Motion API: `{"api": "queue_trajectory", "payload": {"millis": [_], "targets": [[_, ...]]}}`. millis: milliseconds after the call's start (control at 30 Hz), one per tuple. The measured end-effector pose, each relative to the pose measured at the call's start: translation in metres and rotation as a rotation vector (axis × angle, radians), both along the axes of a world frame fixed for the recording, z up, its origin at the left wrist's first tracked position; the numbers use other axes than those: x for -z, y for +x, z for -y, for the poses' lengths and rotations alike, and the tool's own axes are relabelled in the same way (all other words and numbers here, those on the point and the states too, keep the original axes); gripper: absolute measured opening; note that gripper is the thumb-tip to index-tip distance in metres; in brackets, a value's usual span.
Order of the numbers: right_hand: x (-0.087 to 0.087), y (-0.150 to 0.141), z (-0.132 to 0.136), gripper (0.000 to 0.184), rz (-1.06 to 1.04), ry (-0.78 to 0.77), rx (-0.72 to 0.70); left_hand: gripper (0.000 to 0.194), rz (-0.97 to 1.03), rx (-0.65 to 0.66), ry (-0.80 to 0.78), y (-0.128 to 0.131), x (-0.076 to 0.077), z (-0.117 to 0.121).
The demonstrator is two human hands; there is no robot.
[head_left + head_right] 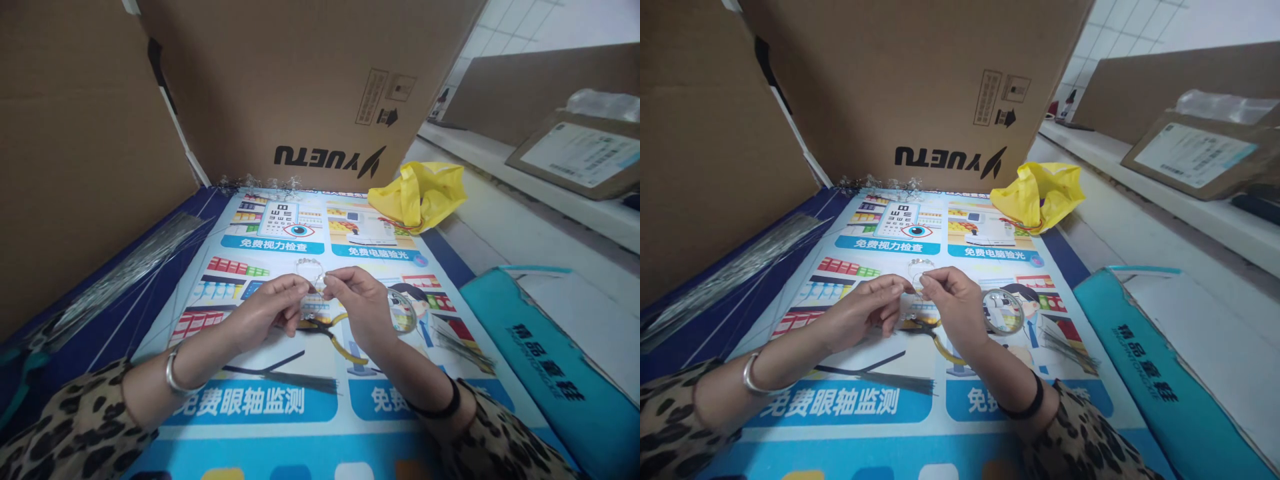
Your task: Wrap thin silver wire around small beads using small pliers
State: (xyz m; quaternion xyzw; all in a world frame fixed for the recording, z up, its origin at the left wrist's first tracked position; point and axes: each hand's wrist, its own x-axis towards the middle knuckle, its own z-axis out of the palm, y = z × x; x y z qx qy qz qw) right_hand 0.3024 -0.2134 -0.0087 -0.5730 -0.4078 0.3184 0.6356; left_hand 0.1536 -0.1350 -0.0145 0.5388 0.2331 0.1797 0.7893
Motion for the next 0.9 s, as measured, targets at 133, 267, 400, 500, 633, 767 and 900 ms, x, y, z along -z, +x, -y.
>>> {"api": "queue_trajectory", "payload": {"millis": [133,267,400,500,633,767,900], "targets": [[0.0,-0.0001,0.0013,0.015,0.002,0.002,-0.017,0.022,-0.059,-0.012,0.064,0.0007,0.0,0.0009],[0.0014,0.0018,0.0015,0.014,0.013,0.004,-0.017,0.015,-0.047,-0.063,0.042,0.0008,0.0003,0.0002],[0.002,0.0031,0.0016,0.014,0.021,-0.01,-0.046,0.007,-0.029,-0.075,-0.001,-0.0004,0.0022,-0.0031],[0.001,0.0025,0.0021,0.013,0.048,0.003,-0.048,0.009,-0.043,-0.063,0.03,-0.0013,0.0023,-0.0043],[-0.0006,0.0005,0.0023,0.012,0.035,0.003,-0.051,0.022,-0.105,-0.051,0.093,-0.0013,-0.0015,-0.0015],[0.0006,-0.0002,0.002,0.011,-0.039,-0.014,-0.061,0.026,-0.111,0.002,0.093,-0.0006,-0.0041,0.0012],[0.003,0.0,0.0015,0.01,-0.083,-0.018,-0.065,0.022,-0.139,0.022,0.085,-0.0001,-0.0037,0.001]]}}
